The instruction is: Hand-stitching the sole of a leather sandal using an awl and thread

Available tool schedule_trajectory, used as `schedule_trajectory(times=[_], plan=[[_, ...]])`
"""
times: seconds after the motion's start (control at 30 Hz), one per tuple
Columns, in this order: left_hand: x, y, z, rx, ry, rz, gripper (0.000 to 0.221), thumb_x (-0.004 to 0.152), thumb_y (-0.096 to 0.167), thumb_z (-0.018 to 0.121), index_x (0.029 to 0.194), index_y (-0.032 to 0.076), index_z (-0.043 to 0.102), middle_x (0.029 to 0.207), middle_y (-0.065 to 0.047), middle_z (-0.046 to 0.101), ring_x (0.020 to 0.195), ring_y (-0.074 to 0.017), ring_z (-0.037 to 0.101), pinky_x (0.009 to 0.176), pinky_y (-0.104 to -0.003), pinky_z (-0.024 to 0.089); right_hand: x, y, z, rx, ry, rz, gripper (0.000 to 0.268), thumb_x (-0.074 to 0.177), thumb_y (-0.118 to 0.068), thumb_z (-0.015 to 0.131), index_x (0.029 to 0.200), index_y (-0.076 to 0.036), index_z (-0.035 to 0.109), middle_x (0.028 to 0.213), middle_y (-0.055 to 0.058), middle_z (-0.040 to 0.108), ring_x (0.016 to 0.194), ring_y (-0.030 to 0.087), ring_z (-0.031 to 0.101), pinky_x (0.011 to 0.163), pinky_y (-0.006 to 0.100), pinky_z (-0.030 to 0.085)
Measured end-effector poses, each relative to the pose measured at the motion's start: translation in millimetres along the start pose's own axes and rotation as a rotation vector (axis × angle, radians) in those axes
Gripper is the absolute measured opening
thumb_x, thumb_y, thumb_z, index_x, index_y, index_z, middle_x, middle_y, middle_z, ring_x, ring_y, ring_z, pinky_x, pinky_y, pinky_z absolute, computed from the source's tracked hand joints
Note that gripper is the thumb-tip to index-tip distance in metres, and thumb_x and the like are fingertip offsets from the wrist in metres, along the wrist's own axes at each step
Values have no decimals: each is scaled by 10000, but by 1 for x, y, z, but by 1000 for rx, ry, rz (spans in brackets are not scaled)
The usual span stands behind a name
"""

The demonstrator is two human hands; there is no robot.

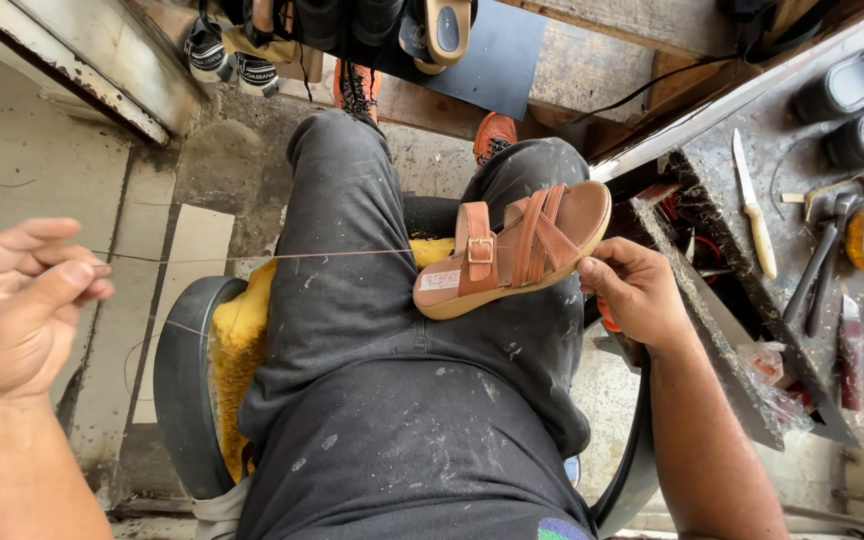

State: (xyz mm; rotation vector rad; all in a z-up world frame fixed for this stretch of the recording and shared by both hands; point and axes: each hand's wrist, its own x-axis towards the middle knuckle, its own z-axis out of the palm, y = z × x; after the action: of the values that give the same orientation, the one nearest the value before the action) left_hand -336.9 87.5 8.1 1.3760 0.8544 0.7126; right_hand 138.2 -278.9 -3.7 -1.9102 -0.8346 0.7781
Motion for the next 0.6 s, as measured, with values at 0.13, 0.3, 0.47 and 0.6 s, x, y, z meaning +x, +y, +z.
schedule_trajectory(times=[0.13, 0.3, 0.47, 0.6], plan=[[-14, 24, 34, -713, -433, 313, 451, 1159, 74, 485, 1545, 218, 669, 1279, -14, 726, 1459, -407, 552, 1485, -714, 313, -1, 4, 1, 13, 8, -13, 191, 989, -223, 684, 1001, -36, 721, 725, 84, 673, 615, 108, 597, 502, 241, 454], [-10, 67, 141, -1172, -756, 390, 568, 992, 111, 516, 1505, 167, 755, 1121, 18, 811, 1029, -315, 626, 1071, -647, 314, -1, 6, 2, 54, -6, 3, 206, 982, -231, 681, 956, -27, 692, 683, 98, 649, 421, 93, 472, 366, 228, 365], [25, 76, 192, -814, -962, 376, 529, 1182, 217, 583, 1637, 31, 390, 1021, -66, 708, 827, -148, 522, 795, -325, 475, -1, 6, -1, 34, -8, -43, 224, 965, -262, 698, 982, -40, 717, 702, 65, 657, 554, 94, 538, 449, 235, 417], [38, 4, 232, 245, -895, 143, 1134, 870, 695, 517, 1630, 82, -60, 1479, -278, 490, 1027, -327, 588, 878, -433, 493, 1, 11, 2, 124, -40, -157, 163, 982, -166, 681, 1001, -10, 723, 731, 45, 659, 665, 86, 579, 601, 237, 498]])
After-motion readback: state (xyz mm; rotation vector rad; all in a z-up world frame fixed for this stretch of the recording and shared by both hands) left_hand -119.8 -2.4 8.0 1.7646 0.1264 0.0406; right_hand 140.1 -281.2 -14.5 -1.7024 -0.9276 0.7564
